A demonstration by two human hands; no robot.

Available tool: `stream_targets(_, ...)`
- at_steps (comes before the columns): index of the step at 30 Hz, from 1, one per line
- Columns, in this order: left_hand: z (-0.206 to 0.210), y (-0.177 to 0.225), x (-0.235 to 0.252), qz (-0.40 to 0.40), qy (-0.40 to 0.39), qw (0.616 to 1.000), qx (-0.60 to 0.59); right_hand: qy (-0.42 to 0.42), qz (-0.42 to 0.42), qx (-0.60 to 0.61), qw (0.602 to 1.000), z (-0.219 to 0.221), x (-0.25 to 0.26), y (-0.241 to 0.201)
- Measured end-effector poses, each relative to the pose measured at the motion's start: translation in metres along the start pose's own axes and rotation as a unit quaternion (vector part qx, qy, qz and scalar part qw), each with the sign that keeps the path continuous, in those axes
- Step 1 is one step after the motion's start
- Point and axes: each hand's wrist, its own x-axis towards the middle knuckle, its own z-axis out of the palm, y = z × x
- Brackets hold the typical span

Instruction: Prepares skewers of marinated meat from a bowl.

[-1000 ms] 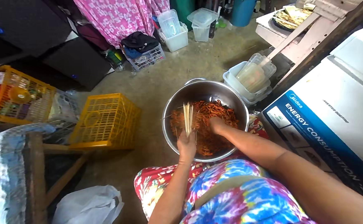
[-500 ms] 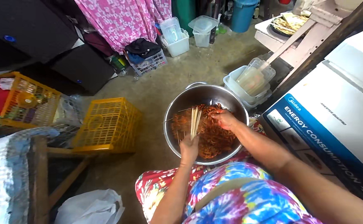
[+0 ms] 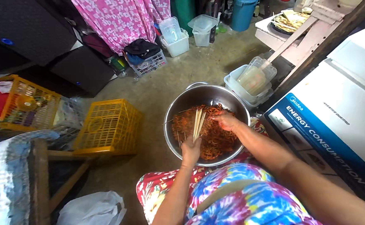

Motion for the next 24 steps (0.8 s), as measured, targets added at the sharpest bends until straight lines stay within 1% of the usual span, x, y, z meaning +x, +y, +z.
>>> stream_targets(12, 0.0000, -0.0010, -0.0007, 0.003, 0.003, 1.000, -0.001, -0.009, -0.027, -0.013, 1.000, -0.0023, 0.0018, 0.0026)
stream_targets(14, 0.0002, -0.0002, -0.0012, 0.001, 0.002, 1.000, 0.008, -0.013, -0.039, -0.050, 0.998, -0.0041, 0.0024, 0.0039)
stream_targets(17, -0.0007, 0.0034, -0.0024, -0.007, -0.001, 0.999, 0.038, -0.018, -0.065, -0.140, 0.988, -0.0045, 0.0020, 0.0037)
stream_targets(19, -0.0004, 0.0034, -0.0032, -0.007, -0.001, 0.999, 0.042, -0.029, -0.061, -0.172, 0.983, -0.0040, 0.0007, 0.0014)
stream_targets(21, 0.0001, 0.0028, -0.0035, -0.009, 0.004, 1.000, 0.029, -0.040, -0.047, -0.163, 0.985, -0.0045, 0.0010, 0.0014)
stream_targets(24, 0.0014, -0.0023, -0.0017, -0.006, 0.039, 0.999, -0.017, -0.068, -0.039, -0.142, 0.987, -0.0043, -0.0010, 0.0001)
